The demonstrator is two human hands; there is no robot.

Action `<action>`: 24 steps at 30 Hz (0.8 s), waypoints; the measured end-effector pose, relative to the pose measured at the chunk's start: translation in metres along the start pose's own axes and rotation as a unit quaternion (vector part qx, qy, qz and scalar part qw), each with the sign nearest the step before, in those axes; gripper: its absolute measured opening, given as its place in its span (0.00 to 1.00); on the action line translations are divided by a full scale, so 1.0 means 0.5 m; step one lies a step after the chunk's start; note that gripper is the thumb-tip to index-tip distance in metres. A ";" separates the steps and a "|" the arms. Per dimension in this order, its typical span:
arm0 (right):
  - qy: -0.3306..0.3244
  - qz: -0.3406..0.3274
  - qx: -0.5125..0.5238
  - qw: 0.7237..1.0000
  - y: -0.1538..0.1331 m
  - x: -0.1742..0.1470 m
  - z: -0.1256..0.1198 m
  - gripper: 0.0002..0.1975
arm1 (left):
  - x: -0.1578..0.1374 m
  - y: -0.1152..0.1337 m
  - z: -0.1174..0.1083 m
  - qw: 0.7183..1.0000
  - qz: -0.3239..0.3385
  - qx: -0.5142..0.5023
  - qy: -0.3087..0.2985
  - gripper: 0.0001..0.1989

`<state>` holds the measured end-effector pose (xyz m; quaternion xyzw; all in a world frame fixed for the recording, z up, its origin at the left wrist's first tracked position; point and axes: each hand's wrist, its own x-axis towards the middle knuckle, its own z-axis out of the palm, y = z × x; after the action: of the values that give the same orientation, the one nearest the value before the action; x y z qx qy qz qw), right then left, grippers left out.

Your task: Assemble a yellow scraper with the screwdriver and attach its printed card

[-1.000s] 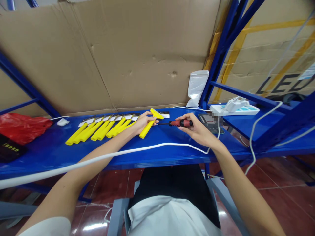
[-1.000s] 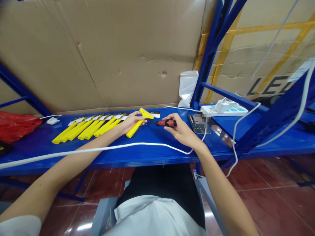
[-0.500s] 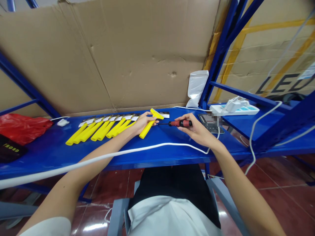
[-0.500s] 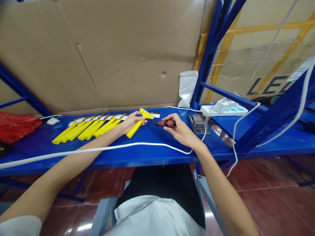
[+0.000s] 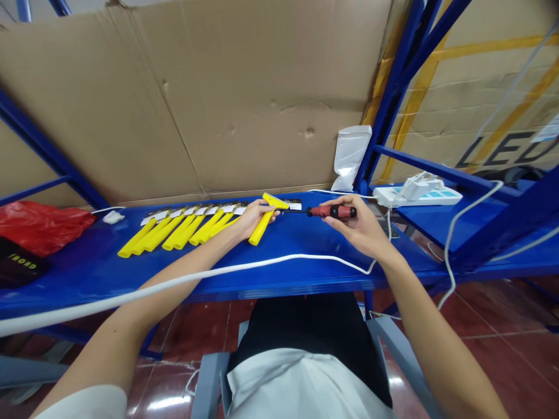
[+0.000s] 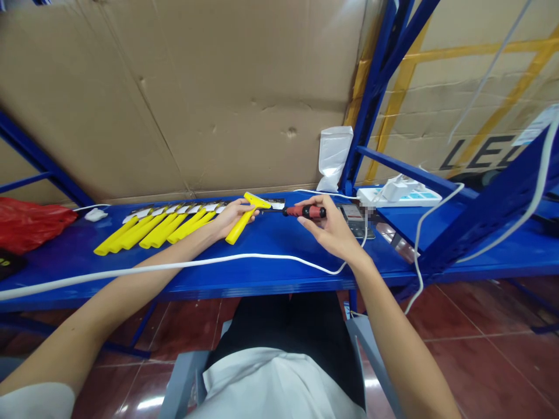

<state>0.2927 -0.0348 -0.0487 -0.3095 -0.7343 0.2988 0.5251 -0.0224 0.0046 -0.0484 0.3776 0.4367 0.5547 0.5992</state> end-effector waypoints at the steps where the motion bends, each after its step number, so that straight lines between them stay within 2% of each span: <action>1: 0.019 -0.005 0.015 1.000 0.000 0.001 0.000 0.20 | 0.000 0.001 0.000 1.000 -0.001 -0.002 0.004 0.13; 7: 0.134 -0.063 0.090 0.985 -0.008 0.006 -0.001 0.22 | -0.006 0.001 0.003 1.000 -0.008 0.019 -0.001 0.14; 11: 0.178 -0.113 0.105 0.972 -0.015 0.006 0.000 0.19 | -0.016 0.000 0.011 0.999 -0.025 0.024 -0.025 0.15; 20: 0.191 -0.129 0.094 0.969 -0.010 0.008 -0.007 0.19 | -0.037 -0.011 0.029 0.993 -0.054 0.023 -0.097 0.15; 24: 0.184 -0.129 0.095 0.970 -0.001 0.008 -0.012 0.21 | -0.038 -0.016 0.030 0.989 -0.075 0.022 -0.128 0.18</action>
<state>0.2971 -0.0315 -0.0445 -0.2107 -0.6273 0.2353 0.7119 -0.0056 -0.0149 -0.0488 0.4249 0.3954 0.4454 0.6817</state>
